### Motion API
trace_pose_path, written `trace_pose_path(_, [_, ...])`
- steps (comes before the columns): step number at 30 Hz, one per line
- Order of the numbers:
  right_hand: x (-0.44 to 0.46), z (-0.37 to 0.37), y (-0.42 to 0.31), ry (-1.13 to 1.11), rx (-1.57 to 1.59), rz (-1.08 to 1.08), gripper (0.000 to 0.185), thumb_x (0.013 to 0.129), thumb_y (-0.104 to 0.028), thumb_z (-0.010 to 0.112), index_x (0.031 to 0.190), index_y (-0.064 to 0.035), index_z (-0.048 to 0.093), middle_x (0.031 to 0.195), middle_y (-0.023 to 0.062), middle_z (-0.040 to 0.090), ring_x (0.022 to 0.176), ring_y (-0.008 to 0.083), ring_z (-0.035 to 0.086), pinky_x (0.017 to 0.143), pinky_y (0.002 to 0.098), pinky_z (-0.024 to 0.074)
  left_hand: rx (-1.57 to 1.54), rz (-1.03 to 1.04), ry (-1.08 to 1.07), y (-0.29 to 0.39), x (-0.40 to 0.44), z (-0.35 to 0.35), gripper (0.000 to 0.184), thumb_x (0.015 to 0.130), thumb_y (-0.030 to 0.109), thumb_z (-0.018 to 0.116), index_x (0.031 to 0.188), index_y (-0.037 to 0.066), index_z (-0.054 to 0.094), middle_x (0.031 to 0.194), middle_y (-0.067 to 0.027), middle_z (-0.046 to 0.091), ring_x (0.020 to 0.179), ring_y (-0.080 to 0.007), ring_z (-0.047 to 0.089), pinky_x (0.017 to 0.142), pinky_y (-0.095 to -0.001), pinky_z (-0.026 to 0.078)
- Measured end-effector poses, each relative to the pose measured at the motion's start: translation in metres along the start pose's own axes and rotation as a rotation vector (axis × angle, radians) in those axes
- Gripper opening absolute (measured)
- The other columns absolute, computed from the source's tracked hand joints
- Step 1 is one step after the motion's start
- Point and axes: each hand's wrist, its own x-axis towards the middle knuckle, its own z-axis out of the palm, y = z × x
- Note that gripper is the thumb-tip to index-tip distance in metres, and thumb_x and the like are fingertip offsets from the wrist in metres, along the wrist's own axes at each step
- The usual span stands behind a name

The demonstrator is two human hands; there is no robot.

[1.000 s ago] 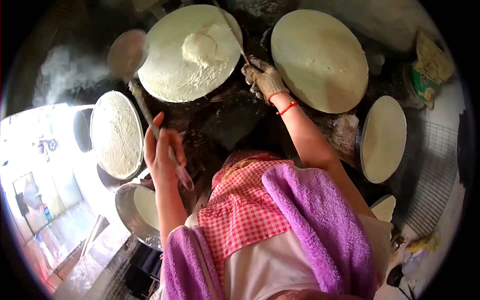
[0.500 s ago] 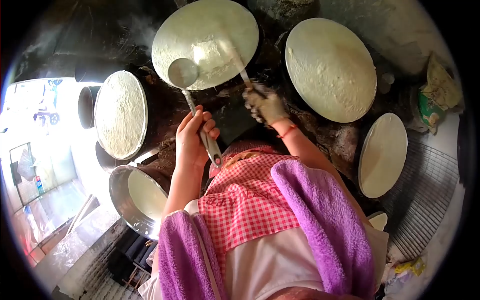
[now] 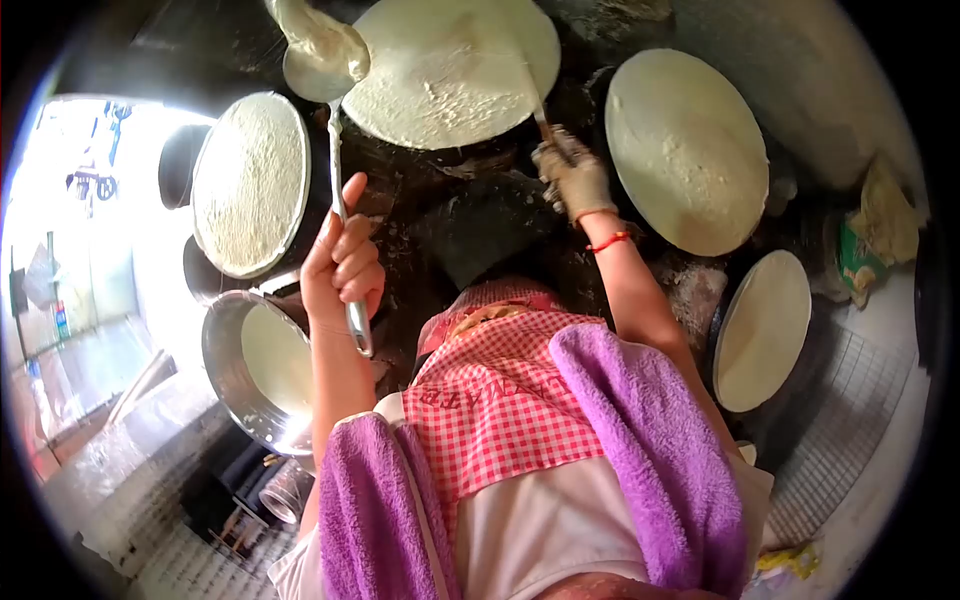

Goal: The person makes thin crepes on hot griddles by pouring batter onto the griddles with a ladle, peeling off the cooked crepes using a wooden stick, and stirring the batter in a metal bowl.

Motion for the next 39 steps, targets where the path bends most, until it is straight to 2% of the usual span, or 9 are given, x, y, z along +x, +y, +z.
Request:
trace_pose_path(1, [0.012,0.018,0.033,-0.071,-0.137,-0.302,0.036,0.088,-0.025,0.067,0.121,-0.0115,0.062,0.091,0.0021,0.068,0.055,0.0102,0.058,0.050,0.0261,0.0496,-0.047,0.008,0.011,0.006,-0.002,0.008,0.047,0.103,0.016,0.034,0.146,0.000,0.023,0.072,0.0000,0.033,0.049,-0.0056,0.029,0.037,-0.0198,0.030])
trace_pose_path(2, [-0.015,0.034,-0.027,-0.273,-0.206,0.017,0.043,0.085,-0.015,0.071,0.126,-0.0103,0.059,0.101,-0.0001,0.066,0.077,0.0050,0.059,0.064,0.0229,0.0508,-0.110,0.028,0.046,0.013,-0.005,0.015,0.048,0.103,0.016,0.034,0.146,-0.002,0.021,0.072,-0.0001,0.032,0.048,-0.0055,0.029,0.037,-0.0198,0.030])
trace_pose_path(11, [-0.078,0.039,-0.017,-0.043,-0.072,0.306,0.042,0.088,-0.029,0.066,0.129,-0.0227,0.058,0.078,-0.0024,0.066,0.044,0.0041,0.045,0.039,0.0204,0.0393,0.284,0.256,-0.152,0.091,-0.182,0.036,0.055,0.103,0.010,0.030,0.149,-0.001,0.001,0.065,0.0002,0.030,0.037,-0.0021,0.026,0.029,-0.0171,0.024])
trace_pose_path(19, [-0.165,0.188,-0.018,-0.343,-0.167,0.059,0.052,0.083,-0.018,0.072,0.130,-0.0094,0.054,0.101,0.0039,0.069,0.066,0.0063,0.059,0.052,0.0214,0.0485,-0.085,0.419,0.185,0.139,-0.324,0.000,0.044,0.105,0.015,0.026,0.143,-0.006,0.025,0.075,-0.0006,0.033,0.049,-0.0054,0.030,0.039,-0.0213,0.030])
trace_pose_path(23, [-0.152,0.234,-0.036,-0.510,-0.107,0.382,0.037,0.088,-0.013,0.065,0.124,-0.0096,0.056,0.103,0.0072,0.066,0.071,0.0072,0.062,0.051,0.0183,0.0448,-0.189,0.556,0.213,0.128,-0.399,-0.030,0.043,0.105,0.016,0.027,0.142,-0.007,0.027,0.073,-0.0009,0.032,0.049,-0.0053,0.030,0.040,-0.0210,0.029])
trace_pose_path(27, [-0.154,0.276,-0.088,-0.160,1.108,0.695,0.020,0.088,-0.014,0.063,0.105,-0.0045,0.059,0.089,0.0102,0.065,0.058,0.0139,0.058,0.052,0.0287,0.0496,-0.176,0.661,0.299,0.119,-0.445,-0.055,0.043,0.105,0.016,0.028,0.142,-0.006,0.028,0.073,-0.0009,0.032,0.048,-0.0056,0.030,0.039,-0.0210,0.029])
trace_pose_path(29, [-0.143,0.282,-0.094,-0.710,0.317,0.472,0.018,0.087,-0.013,0.064,0.102,-0.0034,0.058,0.083,0.0077,0.064,0.057,0.0143,0.058,0.050,0.0279,0.0499,-0.191,0.721,0.352,0.119,-0.457,-0.064,0.043,0.105,0.016,0.028,0.141,-0.006,0.028,0.072,-0.0009,0.032,0.047,-0.0060,0.031,0.038,-0.0206,0.030])
trace_pose_path(35, [-0.113,0.383,-0.108,-0.656,-0.398,0.221,0.022,0.083,-0.018,0.068,0.101,-0.0058,0.062,0.078,0.0059,0.065,0.059,0.0148,0.061,0.051,0.0293,0.0494,-0.315,0.868,0.283,0.103,-0.444,-0.055,0.045,0.105,0.017,0.027,0.144,-0.005,0.023,0.074,-0.0023,0.035,0.046,-0.0079,0.035,0.038,-0.0234,0.036])
trace_pose_path(39, [-0.063,0.462,-0.066,-0.746,-0.834,-0.461,0.035,0.082,-0.022,0.068,0.112,-0.0071,0.060,0.096,0.0140,0.065,0.084,0.0283,0.066,0.073,0.0388,0.0533,-0.403,0.918,0.202,0.093,-0.427,-0.047,0.047,0.105,0.018,0.026,0.145,-0.006,0.020,0.078,-0.0041,0.037,0.048,-0.0093,0.037,0.041,-0.0239,0.037])
